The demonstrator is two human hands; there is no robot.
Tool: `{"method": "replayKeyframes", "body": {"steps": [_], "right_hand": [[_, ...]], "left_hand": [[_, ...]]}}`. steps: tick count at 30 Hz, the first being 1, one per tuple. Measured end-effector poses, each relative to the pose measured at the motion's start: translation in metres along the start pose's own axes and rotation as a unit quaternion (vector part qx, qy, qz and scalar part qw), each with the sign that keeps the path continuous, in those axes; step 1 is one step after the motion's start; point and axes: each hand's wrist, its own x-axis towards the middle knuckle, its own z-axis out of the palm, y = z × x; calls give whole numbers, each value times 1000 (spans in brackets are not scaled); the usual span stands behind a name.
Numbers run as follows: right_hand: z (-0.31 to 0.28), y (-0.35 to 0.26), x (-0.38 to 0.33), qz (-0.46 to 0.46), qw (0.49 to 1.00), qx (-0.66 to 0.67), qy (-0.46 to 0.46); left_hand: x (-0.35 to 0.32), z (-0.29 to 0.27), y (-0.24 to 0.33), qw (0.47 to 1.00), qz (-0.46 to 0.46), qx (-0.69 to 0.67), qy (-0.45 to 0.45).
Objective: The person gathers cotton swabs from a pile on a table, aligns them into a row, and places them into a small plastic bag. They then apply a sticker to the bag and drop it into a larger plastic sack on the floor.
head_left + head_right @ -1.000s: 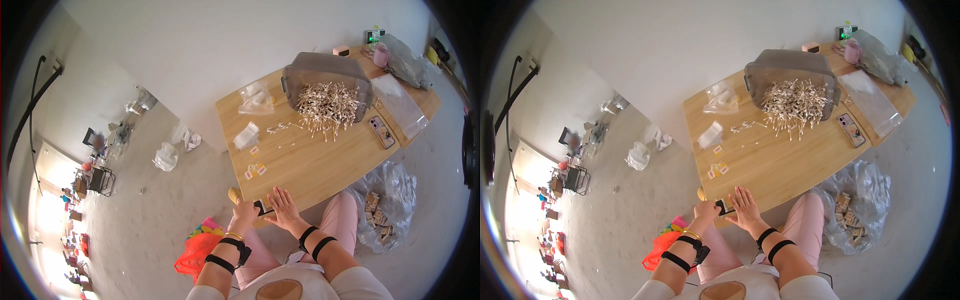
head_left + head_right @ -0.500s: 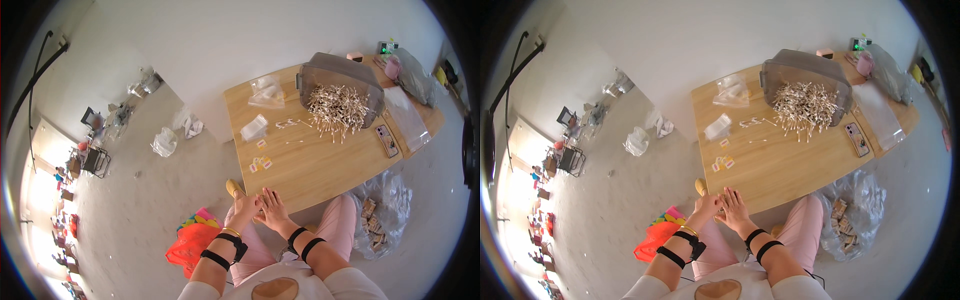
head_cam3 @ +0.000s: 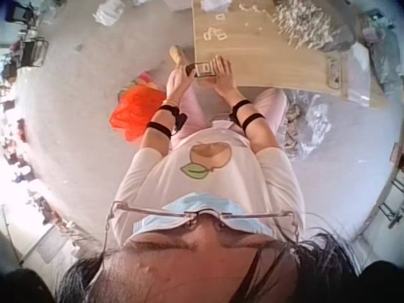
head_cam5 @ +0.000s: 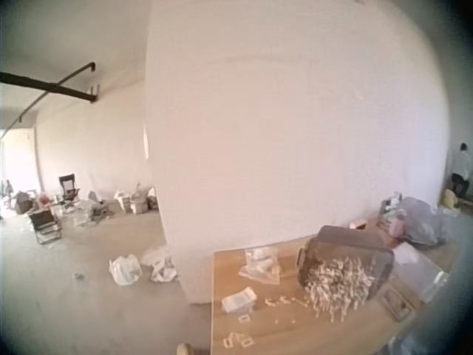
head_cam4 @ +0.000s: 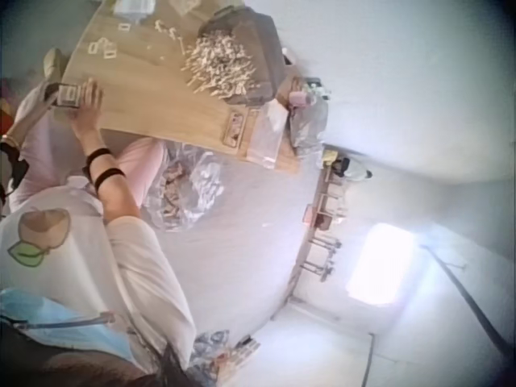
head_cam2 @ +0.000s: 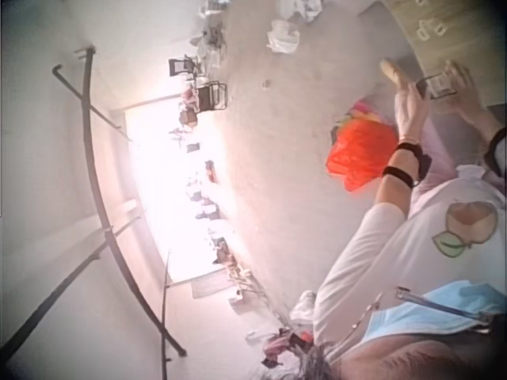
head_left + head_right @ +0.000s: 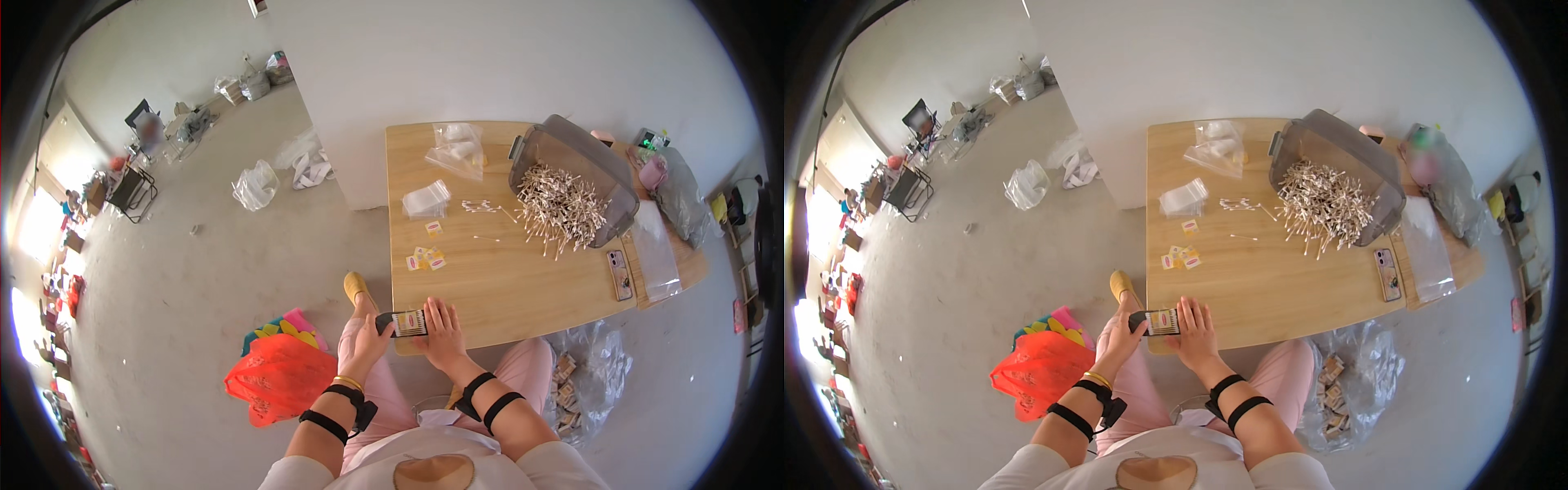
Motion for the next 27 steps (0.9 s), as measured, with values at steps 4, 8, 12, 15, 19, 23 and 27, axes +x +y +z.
{"method": "replayKeyframes", "body": {"steps": [4,8,12,15,19,23,27], "right_hand": [[6,-9,6,1,1000,20,4],[-7,-38,13,35,997,-28,-57],[-13,-53,13,33,995,-30,-85],[-6,-37,9,23,998,20,-56],[8,24,15,-68,975,210,27],[13,104,16,31,940,288,183],[-43,144,32,105,955,186,207]], "left_hand": [[2,6,5,991,99,-18,83],[6,4,1,992,86,-15,87],[3,2,-2,991,81,-45,94],[2,-4,11,998,-13,58,38],[-7,-3,33,969,105,133,179],[-7,3,74,929,244,216,175],[1,36,82,916,307,244,78]]}}
